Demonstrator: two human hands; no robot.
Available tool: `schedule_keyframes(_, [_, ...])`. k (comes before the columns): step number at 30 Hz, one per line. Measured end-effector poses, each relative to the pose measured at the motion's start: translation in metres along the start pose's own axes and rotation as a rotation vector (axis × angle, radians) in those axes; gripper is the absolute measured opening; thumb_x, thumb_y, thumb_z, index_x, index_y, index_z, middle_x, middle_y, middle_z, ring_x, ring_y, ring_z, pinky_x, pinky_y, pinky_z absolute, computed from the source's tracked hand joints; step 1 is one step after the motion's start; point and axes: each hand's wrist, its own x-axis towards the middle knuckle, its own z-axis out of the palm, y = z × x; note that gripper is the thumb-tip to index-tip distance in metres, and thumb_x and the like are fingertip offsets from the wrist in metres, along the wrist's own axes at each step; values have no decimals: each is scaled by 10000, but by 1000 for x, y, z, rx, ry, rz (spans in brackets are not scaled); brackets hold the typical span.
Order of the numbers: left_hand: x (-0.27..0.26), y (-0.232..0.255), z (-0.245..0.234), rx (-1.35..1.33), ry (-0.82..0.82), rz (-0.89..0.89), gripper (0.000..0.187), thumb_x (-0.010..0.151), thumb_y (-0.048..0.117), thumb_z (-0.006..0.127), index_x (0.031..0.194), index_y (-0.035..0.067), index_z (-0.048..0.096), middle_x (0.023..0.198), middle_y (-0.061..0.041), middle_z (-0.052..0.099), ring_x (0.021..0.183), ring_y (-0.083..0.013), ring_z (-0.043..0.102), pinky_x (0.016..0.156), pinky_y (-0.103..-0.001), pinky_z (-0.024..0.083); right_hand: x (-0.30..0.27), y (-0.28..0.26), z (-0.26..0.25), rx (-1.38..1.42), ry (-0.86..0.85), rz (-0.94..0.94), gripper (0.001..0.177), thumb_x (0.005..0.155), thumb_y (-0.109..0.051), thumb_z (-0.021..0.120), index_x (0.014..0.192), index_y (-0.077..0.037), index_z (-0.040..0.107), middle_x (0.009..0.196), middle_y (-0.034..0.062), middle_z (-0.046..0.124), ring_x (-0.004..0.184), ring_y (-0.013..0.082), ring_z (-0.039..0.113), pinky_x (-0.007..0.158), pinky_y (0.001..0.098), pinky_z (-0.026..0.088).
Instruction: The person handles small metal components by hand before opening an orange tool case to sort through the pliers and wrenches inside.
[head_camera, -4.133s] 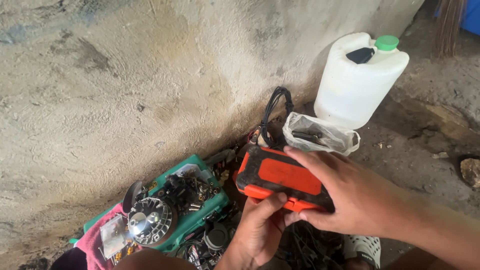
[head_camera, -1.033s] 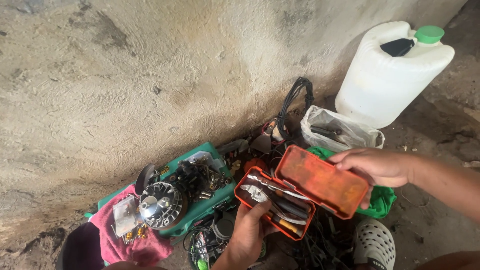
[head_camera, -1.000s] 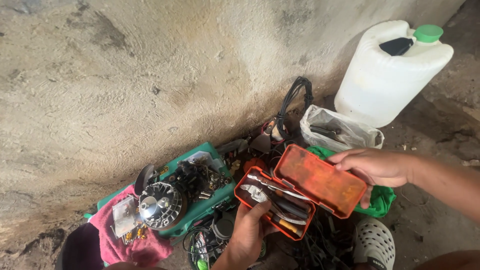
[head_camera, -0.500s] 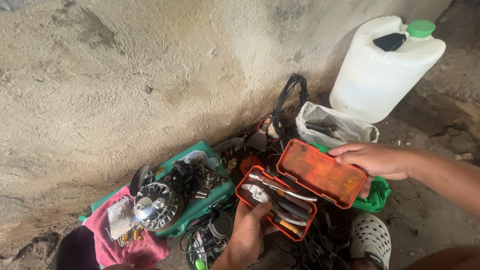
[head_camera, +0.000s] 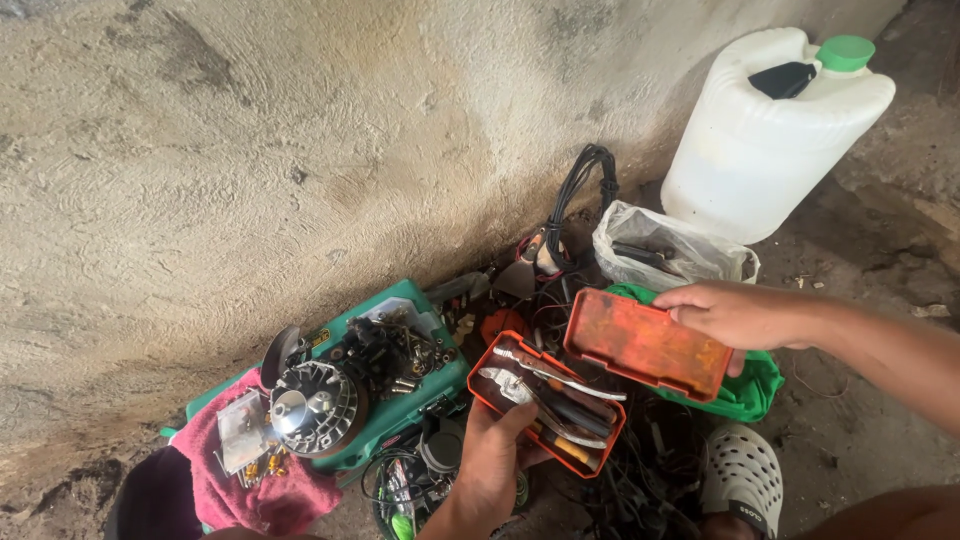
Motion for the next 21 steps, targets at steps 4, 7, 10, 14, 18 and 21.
schedule_keyframes(4, [-1, 2, 2, 14, 35, -19, 428, 895, 101, 543, 1320, 136, 509, 1148, -86, 718, 988, -222, 732, 830, -442, 651, 2, 1, 0, 57, 36, -20, 485, 1071, -340, 392, 1539, -215, 365, 1387, 69, 634, 839, 230, 770, 727, 376, 649])
schedule_keyframes(7, [-1, 2, 1, 6, 36, -19, 418, 902, 90, 539, 1316, 133, 507, 1138, -76, 722, 977, -219, 732, 829, -444, 646, 4, 2, -1, 70, 79, -43, 456, 1071, -327, 394, 1512, -214, 410, 1336, 80, 682, 840, 220, 771, 713, 376, 669])
schedule_keyframes(10, [-2, 3, 1, -7, 7, 2, 435, 892, 95, 536, 1325, 128, 508, 1153, -79, 719, 979, -224, 731, 825, -444, 638, 3, 0, -1, 47, 125, -63, 435, 1073, -317, 395, 1493, -215, 444, 1285, 87, 708, 821, 217, 772, 711, 374, 666])
schedule_keyframes(14, [-5, 7, 2, 43, 50, -48, 457, 891, 144, 571, 1339, 153, 477, 1174, -81, 699, 999, -226, 723, 845, -453, 624, -1, -7, -1, 78, 183, -83, 432, 1077, -317, 389, 1493, -214, 444, 1237, 103, 729, 765, 238, 767, 707, 369, 657])
schedule_keyframes(18, [-5, 7, 2, 51, 48, -45, 481, 868, 133, 558, 1341, 157, 474, 1173, -83, 699, 988, -228, 720, 848, -459, 614, -1, -9, -2, 125, 213, -85, 440, 1081, -322, 388, 1506, -218, 434, 1224, 108, 733, 728, 249, 755, 705, 362, 644])
schedule_keyframes(21, [-7, 9, 4, 70, 58, -55, 483, 869, 136, 563, 1342, 159, 469, 1174, -82, 700, 993, -222, 720, 846, -452, 622, 1, -9, -1, 152, 212, -90, 442, 1079, -326, 392, 1507, -220, 433, 1230, 92, 721, 715, 246, 757, 707, 357, 639])
